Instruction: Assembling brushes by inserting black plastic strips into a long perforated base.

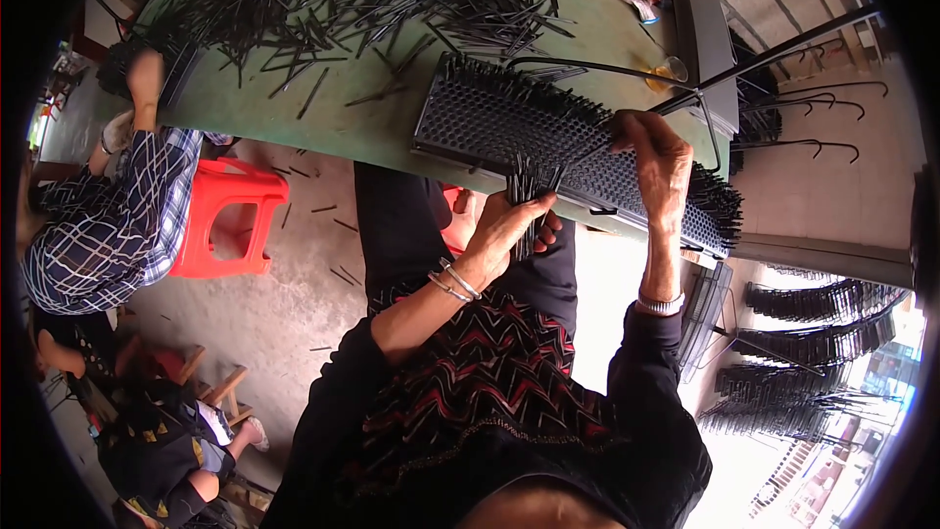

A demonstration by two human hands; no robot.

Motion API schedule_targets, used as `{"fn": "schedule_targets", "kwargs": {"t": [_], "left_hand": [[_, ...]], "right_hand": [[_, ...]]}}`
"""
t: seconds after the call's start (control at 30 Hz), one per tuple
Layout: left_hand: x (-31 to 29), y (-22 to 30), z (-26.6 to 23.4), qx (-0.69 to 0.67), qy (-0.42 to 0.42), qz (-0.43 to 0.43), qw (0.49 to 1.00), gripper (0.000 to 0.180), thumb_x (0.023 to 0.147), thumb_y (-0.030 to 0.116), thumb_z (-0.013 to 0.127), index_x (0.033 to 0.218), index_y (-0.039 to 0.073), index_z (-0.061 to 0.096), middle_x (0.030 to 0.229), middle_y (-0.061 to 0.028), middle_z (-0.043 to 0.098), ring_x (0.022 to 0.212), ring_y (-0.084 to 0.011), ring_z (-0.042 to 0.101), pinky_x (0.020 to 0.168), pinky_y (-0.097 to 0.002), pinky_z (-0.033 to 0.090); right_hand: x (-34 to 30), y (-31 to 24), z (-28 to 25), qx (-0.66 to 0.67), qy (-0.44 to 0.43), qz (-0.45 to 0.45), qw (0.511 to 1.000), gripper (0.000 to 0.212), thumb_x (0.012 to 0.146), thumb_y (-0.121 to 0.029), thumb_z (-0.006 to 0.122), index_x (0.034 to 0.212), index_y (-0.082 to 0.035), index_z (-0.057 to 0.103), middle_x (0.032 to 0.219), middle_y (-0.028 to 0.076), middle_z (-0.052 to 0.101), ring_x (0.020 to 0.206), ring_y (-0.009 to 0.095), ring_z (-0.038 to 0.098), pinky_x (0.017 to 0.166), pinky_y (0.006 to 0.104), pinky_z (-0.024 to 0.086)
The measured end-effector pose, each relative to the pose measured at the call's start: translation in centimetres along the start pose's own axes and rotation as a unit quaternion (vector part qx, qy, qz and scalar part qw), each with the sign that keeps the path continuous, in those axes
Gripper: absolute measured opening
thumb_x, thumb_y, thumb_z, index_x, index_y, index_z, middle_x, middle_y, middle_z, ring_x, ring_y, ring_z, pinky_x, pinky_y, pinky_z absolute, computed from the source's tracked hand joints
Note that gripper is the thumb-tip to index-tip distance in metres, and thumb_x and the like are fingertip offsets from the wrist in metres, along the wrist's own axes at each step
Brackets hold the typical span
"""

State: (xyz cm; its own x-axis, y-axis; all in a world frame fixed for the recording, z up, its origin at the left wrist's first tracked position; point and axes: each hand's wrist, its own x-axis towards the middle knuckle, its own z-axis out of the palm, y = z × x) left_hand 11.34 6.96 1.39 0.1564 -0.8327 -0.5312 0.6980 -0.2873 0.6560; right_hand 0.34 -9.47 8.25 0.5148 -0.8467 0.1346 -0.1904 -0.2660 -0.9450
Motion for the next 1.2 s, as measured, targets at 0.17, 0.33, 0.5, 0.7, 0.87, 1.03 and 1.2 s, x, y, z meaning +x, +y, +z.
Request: {"fn": "schedule_targets", "kwargs": {"t": [0.17, 0.33, 0.5, 0.7, 0.87, 1.03, 1.2], "left_hand": [[0.3, -0.2, 0.0, -0.029, 0.005, -0.012, 0.999, 0.020, 0.089, 0.023, 0.065, 0.086, 0.003, 0.063, 0.070, -0.0079, 0.065, 0.053, -0.0152, 0.059, 0.045, -0.0273, 0.046], [0.5, -0.5, -0.1, -0.051, 0.002, -0.012, 0.999, 0.020, 0.088, 0.022, 0.065, 0.086, 0.002, 0.064, 0.070, -0.0084, 0.064, 0.056, -0.0163, 0.060, 0.046, -0.0286, 0.045], [0.2, -0.4, 0.0, -0.067, -0.008, -0.018, 0.998, 0.020, 0.088, 0.022, 0.066, 0.088, 0.001, 0.064, 0.070, -0.0086, 0.064, 0.058, -0.0166, 0.060, 0.048, -0.0296, 0.045], [0.1, -0.5, 0.2, -0.078, -0.009, -0.030, 0.996, 0.021, 0.088, 0.021, 0.066, 0.091, 0.000, 0.064, 0.072, -0.0092, 0.065, 0.059, -0.0170, 0.060, 0.049, -0.0299, 0.046], [0.0, -0.3, 0.2, -0.087, -0.012, -0.036, 0.995, 0.021, 0.088, 0.021, 0.066, 0.092, 0.001, 0.064, 0.072, -0.0096, 0.065, 0.059, -0.0172, 0.060, 0.049, -0.0300, 0.047], [0.0, -0.2, 0.5, -0.093, -0.013, -0.038, 0.995, 0.021, 0.087, 0.022, 0.067, 0.091, 0.002, 0.062, 0.072, -0.0104, 0.065, 0.060, -0.0180, 0.061, 0.049, -0.0299, 0.047], [0.4, -0.3, 0.6, -0.107, -0.028, -0.017, 0.994, 0.021, 0.087, 0.022, 0.067, 0.090, 0.002, 0.062, 0.074, -0.0110, 0.065, 0.062, -0.0187, 0.062, 0.050, -0.0297, 0.047]], "right_hand": [[1.0, 0.6, 0.8, -0.063, 0.090, -0.044, 0.993, 0.016, 0.091, -0.008, 0.059, 0.099, 0.003, 0.068, 0.080, 0.009, 0.070, 0.071, 0.012, 0.065, 0.069, 0.0233, 0.050], [1.7, 2.2, 1.2, -0.155, 0.125, -0.094, 0.975, 0.015, 0.091, -0.006, 0.059, 0.099, 0.000, 0.069, 0.081, 0.007, 0.070, 0.071, 0.010, 0.065, 0.068, 0.0231, 0.049], [1.9, 1.9, 0.8, -0.176, 0.103, -0.122, 0.971, 0.015, 0.090, -0.004, 0.058, 0.099, -0.001, 0.070, 0.079, 0.006, 0.069, 0.071, 0.010, 0.066, 0.068, 0.0232, 0.049], [1.5, 2.0, 0.7, -0.192, 0.097, -0.139, 0.967, 0.016, 0.090, -0.003, 0.057, 0.099, -0.001, 0.070, 0.078, 0.006, 0.069, 0.072, 0.010, 0.066, 0.069, 0.0232, 0.049], [1.5, 2.9, 1.0, -0.190, 0.068, -0.148, 0.968, 0.016, 0.088, -0.004, 0.060, 0.100, -0.003, 0.070, 0.079, 0.007, 0.068, 0.073, 0.013, 0.066, 0.070, 0.0241, 0.049], [1.8, 4.0, 2.1, -0.324, 0.049, -0.248, 0.911, 0.019, 0.083, -0.008, 0.068, 0.102, -0.010, 0.072, 0.091, 0.006, 0.062, 0.078, 0.021, 0.062, 0.068, 0.0292, 0.050], [1.5, 4.2, 2.1, -0.442, 0.053, -0.307, 0.841, 0.030, 0.083, -0.013, 0.070, 0.113, -0.013, 0.068, 0.102, 0.006, 0.059, 0.083, 0.024, 0.061, 0.068, 0.0312, 0.050]]}}
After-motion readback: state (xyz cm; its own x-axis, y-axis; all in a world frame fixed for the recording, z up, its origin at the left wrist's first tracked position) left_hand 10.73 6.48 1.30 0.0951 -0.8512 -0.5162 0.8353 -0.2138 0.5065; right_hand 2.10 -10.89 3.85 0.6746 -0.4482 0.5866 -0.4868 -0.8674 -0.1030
